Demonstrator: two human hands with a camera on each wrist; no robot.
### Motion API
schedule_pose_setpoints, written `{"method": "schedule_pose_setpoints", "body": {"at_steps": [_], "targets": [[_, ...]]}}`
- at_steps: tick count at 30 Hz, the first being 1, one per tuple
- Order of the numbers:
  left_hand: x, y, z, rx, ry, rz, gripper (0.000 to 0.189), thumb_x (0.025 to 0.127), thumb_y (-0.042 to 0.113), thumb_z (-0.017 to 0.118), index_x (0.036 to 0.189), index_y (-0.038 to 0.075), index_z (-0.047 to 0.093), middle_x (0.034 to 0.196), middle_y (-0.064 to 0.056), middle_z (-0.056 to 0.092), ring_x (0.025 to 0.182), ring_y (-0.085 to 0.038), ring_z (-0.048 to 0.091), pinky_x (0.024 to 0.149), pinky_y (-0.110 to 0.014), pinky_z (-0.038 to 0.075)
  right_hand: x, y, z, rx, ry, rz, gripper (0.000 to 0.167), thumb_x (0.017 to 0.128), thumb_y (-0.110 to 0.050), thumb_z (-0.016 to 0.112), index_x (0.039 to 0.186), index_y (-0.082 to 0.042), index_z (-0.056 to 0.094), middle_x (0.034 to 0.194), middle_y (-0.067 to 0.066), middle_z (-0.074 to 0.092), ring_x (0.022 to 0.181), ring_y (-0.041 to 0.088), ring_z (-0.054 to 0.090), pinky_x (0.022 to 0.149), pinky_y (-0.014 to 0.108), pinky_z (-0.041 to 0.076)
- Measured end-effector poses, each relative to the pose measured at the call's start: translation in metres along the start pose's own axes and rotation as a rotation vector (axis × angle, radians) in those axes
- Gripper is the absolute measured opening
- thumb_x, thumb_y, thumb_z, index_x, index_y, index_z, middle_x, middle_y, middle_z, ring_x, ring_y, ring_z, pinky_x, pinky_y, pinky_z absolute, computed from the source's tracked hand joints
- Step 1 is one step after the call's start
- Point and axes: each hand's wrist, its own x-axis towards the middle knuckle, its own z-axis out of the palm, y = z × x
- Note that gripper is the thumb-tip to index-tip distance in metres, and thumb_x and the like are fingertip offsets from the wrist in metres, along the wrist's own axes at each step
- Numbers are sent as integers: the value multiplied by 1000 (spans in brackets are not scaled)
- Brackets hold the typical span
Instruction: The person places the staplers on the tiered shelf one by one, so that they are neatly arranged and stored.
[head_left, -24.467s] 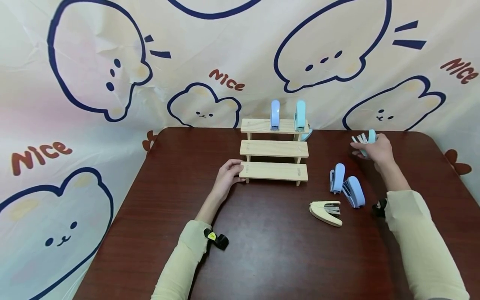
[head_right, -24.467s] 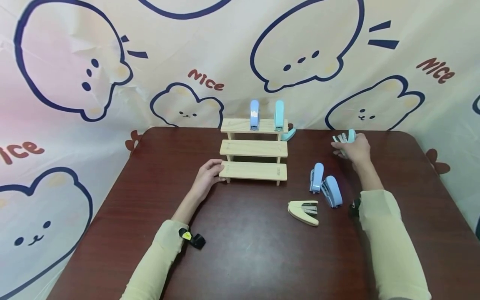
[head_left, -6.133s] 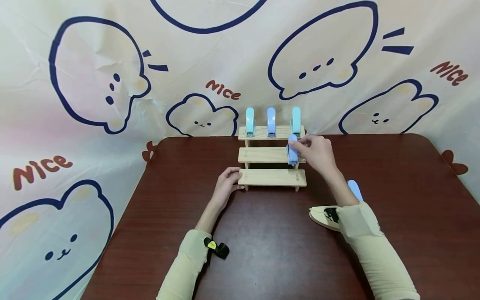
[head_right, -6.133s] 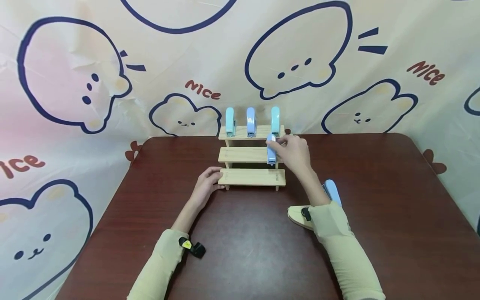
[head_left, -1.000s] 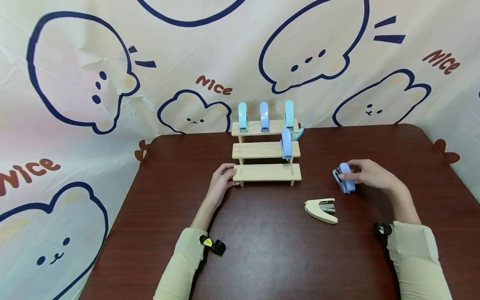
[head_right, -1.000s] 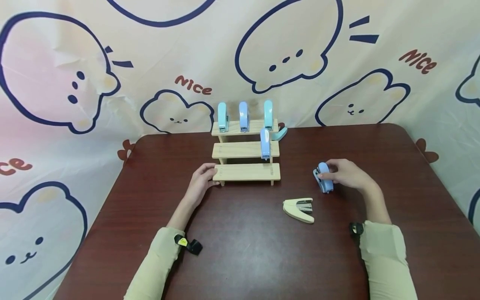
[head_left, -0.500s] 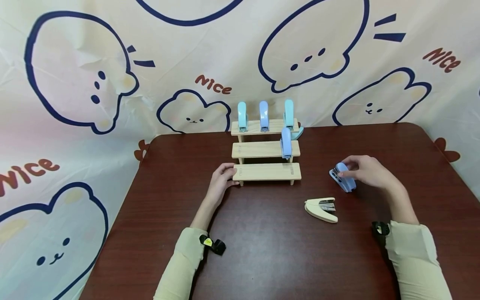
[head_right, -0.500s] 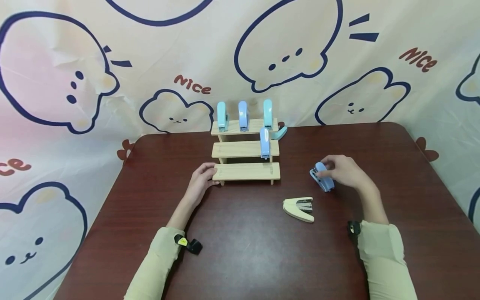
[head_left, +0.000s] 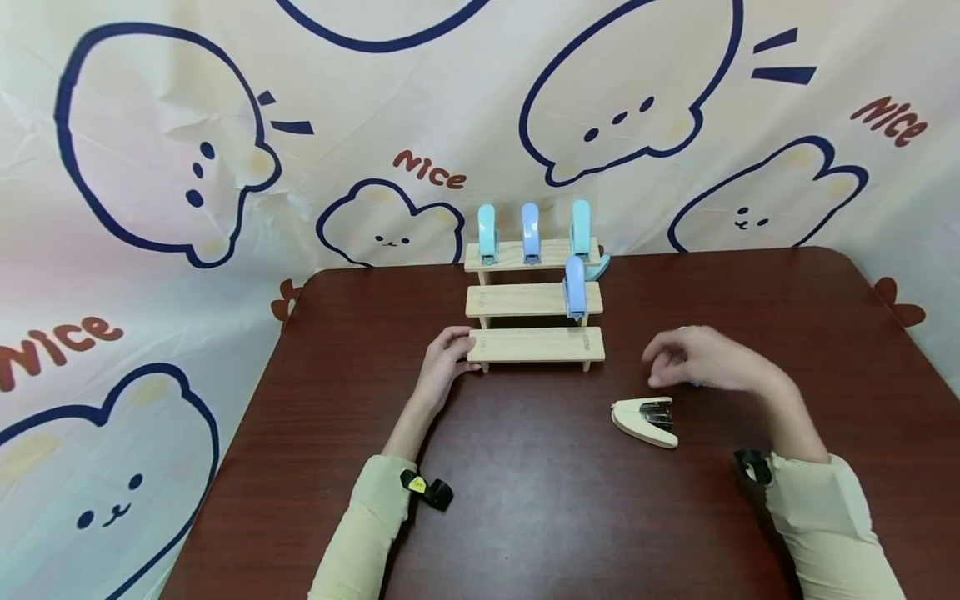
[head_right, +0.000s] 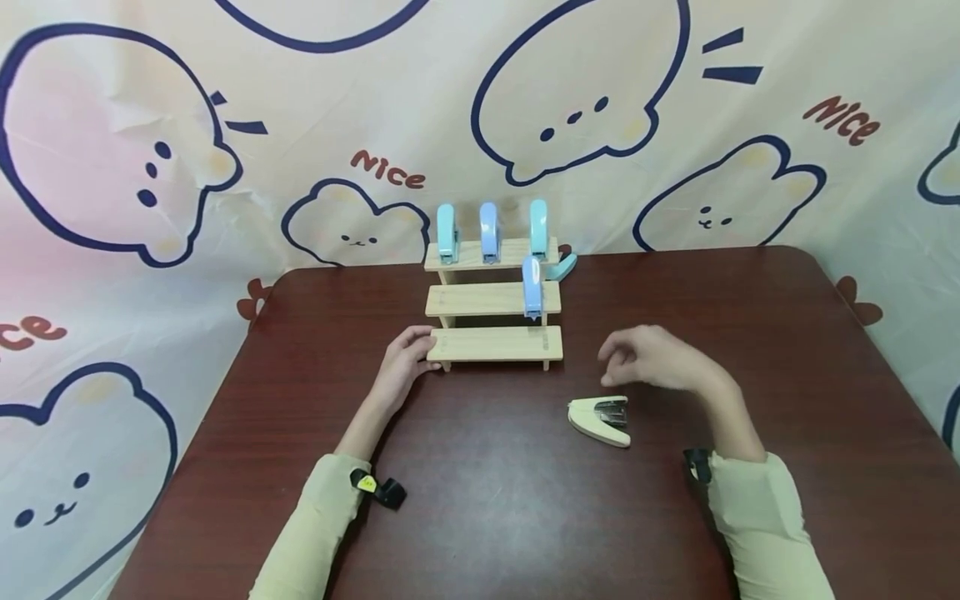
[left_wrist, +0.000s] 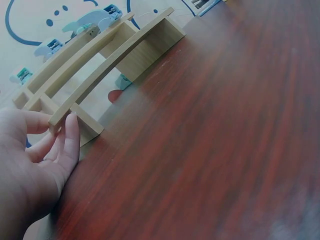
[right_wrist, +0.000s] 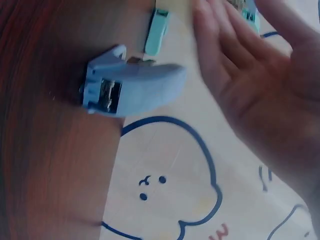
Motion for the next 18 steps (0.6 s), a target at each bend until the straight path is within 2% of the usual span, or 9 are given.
{"method": "schedule_pose_setpoints", "body": {"at_steps": [2, 5, 8, 11, 16, 18], "targets": [[0, 0, 1, -2, 4, -3, 27, 103, 8, 59, 127, -4, 58, 105, -8, 60, 87, -17, 62, 69, -26, 59, 2, -1, 5, 11, -132, 4, 29, 92, -12, 78, 115, 3, 68, 88, -1, 71, 80, 17, 63, 70, 28, 53], [1, 0, 1, 0, 5, -6, 27, 103, 7, 59, 128, -4, 58, 105, -7, 59, 88, -17, 62, 69, -25, 59, 7, 1, 11, -3, -214, 1, 20, 91, -3, 76, 109, 3, 69, 86, -1, 68, 76, 16, 60, 65, 28, 52], [1, 0, 0, 2, 1, -12, 28, 103, 7, 58, 129, -4, 57, 106, -7, 59, 88, -17, 62, 70, -25, 58, 10, 3, 15, -26, -218, -4, 11, 91, 3, 73, 102, 0, 71, 84, -1, 65, 74, 15, 58, 62, 26, 50], [1, 1, 1, 2, 1, -12, 29, 103, 7, 58, 129, -5, 57, 106, -7, 59, 88, -17, 62, 70, -25, 58, 12, 5, 15, -33, -199, -15, 10, 91, 6, 71, 98, -1, 72, 81, -1, 63, 70, 14, 56, 58, 26, 49], [1, 1, 1, -2, 8, -11, 28, 103, 8, 59, 128, -4, 58, 106, -7, 59, 87, -16, 62, 69, -25, 58, 12, 8, 14, -50, -146, -33, 18, 92, 14, 60, 93, -1, 70, 74, -2, 57, 64, 13, 51, 56, 25, 45], [1, 1, 1, -3, 11, -12, 27, 103, 7, 59, 128, -4, 58, 106, -7, 60, 87, -17, 61, 69, -25, 58, 12, 8, 15, -52, -133, -20, 24, 92, 19, 53, 97, 2, 69, 74, 0, 56, 65, 13, 52, 57, 25, 46]]}}
